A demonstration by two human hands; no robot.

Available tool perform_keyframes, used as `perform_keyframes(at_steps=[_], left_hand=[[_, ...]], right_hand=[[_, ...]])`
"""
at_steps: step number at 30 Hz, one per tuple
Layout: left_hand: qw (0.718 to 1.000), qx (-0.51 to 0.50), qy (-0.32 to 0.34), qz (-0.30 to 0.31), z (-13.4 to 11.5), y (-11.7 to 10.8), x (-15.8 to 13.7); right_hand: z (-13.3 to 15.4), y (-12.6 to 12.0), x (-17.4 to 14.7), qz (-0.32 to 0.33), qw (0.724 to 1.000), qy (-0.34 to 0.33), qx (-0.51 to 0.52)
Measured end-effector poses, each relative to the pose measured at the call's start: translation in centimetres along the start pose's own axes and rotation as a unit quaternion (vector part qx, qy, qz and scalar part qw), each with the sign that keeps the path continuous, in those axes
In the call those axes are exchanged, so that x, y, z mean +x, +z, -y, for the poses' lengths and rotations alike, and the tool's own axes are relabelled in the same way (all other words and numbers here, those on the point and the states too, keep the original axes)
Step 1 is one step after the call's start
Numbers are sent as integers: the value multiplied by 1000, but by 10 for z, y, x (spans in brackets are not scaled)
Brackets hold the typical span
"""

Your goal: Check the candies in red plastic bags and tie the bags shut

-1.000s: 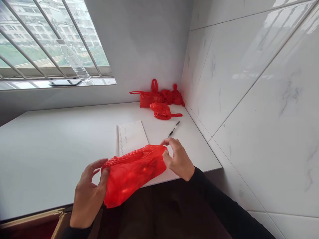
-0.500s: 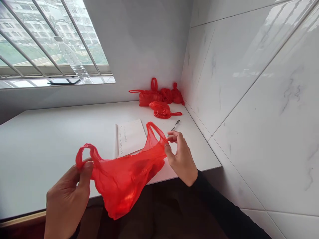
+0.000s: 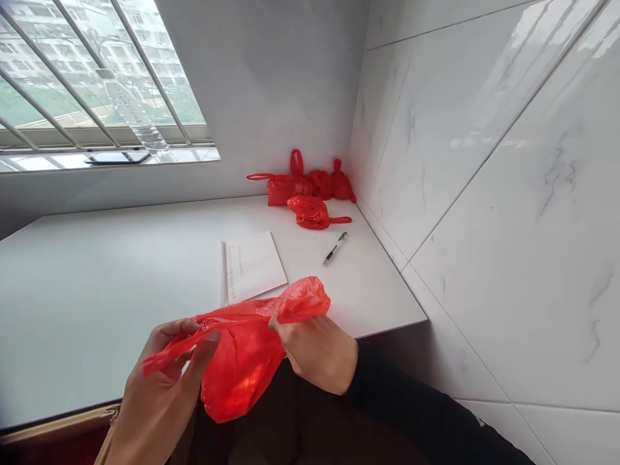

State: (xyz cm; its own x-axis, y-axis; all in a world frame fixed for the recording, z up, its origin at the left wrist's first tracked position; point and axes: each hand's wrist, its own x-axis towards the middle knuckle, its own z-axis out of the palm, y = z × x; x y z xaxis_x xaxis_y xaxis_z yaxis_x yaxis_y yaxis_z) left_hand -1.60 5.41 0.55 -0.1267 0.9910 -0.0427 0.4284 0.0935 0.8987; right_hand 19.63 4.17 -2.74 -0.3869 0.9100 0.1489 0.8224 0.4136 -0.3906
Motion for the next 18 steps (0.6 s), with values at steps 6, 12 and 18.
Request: perform_keyframes(at_steps=[6,12,18], left_hand=[[993,-96,37,51,20,2,4],[980,-188,44,38,20,3,8],[943,-306,32,129,6,13,10]], right_hand=[[9,5,4,-64,997,19,-34],[14,3,9,-30,994,-48,-94],[16,13,7,49,998,25,-30]])
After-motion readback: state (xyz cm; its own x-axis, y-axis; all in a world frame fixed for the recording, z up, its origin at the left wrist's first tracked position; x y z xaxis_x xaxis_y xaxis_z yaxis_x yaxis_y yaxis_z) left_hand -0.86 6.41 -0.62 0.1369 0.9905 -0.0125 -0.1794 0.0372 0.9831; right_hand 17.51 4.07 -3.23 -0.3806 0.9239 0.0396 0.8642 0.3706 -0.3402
